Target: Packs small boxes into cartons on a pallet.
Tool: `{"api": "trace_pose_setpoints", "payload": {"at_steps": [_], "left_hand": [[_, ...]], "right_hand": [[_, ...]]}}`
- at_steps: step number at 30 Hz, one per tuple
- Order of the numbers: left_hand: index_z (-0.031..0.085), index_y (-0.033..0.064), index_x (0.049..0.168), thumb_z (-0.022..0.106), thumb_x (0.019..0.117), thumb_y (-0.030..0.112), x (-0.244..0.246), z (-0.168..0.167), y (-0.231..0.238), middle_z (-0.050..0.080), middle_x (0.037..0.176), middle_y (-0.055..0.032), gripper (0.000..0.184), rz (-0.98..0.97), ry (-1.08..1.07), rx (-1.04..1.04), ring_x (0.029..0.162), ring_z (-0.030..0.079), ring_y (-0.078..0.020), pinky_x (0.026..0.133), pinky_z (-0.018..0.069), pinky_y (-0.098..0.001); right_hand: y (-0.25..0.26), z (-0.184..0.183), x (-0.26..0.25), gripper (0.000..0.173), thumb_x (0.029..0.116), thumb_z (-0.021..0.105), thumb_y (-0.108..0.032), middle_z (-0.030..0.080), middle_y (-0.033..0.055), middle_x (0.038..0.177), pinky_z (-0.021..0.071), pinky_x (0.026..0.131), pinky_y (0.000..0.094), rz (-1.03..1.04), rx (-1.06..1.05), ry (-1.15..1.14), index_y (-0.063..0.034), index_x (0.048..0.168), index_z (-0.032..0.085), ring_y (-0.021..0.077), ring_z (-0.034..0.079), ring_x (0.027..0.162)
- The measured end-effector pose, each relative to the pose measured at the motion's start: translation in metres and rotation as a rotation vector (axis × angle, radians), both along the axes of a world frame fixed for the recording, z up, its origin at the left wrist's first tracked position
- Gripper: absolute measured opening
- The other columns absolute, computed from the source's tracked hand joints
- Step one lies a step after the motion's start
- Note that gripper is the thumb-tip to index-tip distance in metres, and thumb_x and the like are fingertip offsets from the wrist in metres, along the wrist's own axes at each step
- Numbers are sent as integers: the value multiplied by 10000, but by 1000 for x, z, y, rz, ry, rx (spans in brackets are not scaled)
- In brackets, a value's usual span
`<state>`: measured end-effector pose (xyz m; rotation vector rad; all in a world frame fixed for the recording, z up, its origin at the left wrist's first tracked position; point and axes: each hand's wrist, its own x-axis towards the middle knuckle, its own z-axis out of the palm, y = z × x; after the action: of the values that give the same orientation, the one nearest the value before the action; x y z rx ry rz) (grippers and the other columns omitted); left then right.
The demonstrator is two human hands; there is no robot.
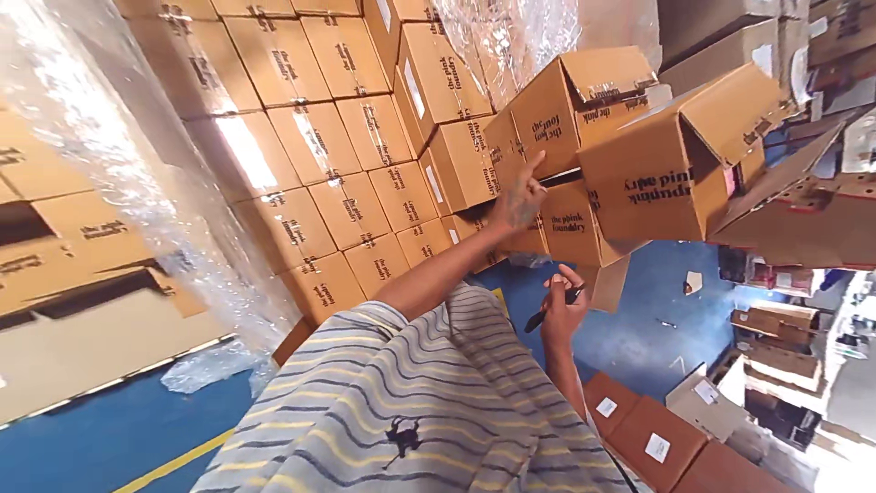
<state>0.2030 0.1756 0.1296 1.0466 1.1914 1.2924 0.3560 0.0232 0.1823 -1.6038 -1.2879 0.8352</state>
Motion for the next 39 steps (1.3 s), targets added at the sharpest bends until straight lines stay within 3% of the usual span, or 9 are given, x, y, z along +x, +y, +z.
{"api": "trace_pose_setpoints", "payload": {"at_steps": [4,7,13,16,20,28,35,38,39], "left_hand": [[184,123,1642,564,1023,172,-1,-8,-21,660,973,-114,728,-121,32,-8,783,643,-230,735,576,-446],[296,85,1599,537,1042,200,-9,-40,-58,695,1052,-143,617,-84,-8,-150,914,679,-236,865,575,-447],[499,-54,1427,555,1020,171,-68,-145,-146,654,1245,-264,469,88,-17,-472,1134,663,-335,1021,531,-501],[541,-11,1399,580,1024,184,-116,-174,-175,655,1244,-248,424,56,-24,-680,1128,664,-341,1009,530,-522],[532,-7,1410,558,1043,195,-191,-194,-179,644,1259,-256,420,106,19,-798,1109,671,-357,978,545,-532],[485,-12,1452,552,1048,193,-332,-179,-88,606,1336,-248,458,416,153,-731,1168,649,-334,992,546,-507],[337,-69,1526,659,966,192,-538,-198,79,505,1452,-289,697,625,643,-604,1335,534,-363,1126,452,-471],[211,-58,1586,679,969,396,-626,-179,161,343,1576,-329,898,677,806,-690,1469,368,-439,1205,323,-553],[318,-93,1533,666,968,469,-649,-168,184,384,1533,-359,869,678,858,-727,1441,389,-480,1185,326,-599]], "right_hand": [[0,-5,-15,287,994,566,-47,657,5,784,458,432,188,60,-30,-8,74,1252,602,33,526,503],[-1,-7,-41,289,978,588,-69,688,6,817,494,473,196,143,-122,-73,54,1236,633,31,569,550],[31,-39,-122,400,981,622,-322,742,74,999,594,792,442,691,-407,-389,-97,1307,675,184,706,851],[82,-60,-171,503,1017,595,-399,708,167,1193,551,924,594,734,-554,-545,-133,1444,566,337,700,1061],[176,-72,-249,486,1066,514,-322,675,200,1269,535,939,609,673,-494,-750,-121,1507,476,386,681,1120],[365,-135,-336,442,1023,564,-240,609,301,1323,432,1009,682,520,-154,-985,-61,1427,566,499,569,1254],[373,-168,-334,373,998,539,-212,675,262,1202,508,908,627,475,70,-970,-19,1301,639,463,653,1128],[375,-173,-334,357,994,527,-208,699,255,1142,531,855,622,440,131,-973,-10,1259,662,460,681,1061],[376,-176,-333,360,987,524,-213,709,248,1102,540,818,614,424,186,-972,-3,1238,673,455,693,1016]]}}
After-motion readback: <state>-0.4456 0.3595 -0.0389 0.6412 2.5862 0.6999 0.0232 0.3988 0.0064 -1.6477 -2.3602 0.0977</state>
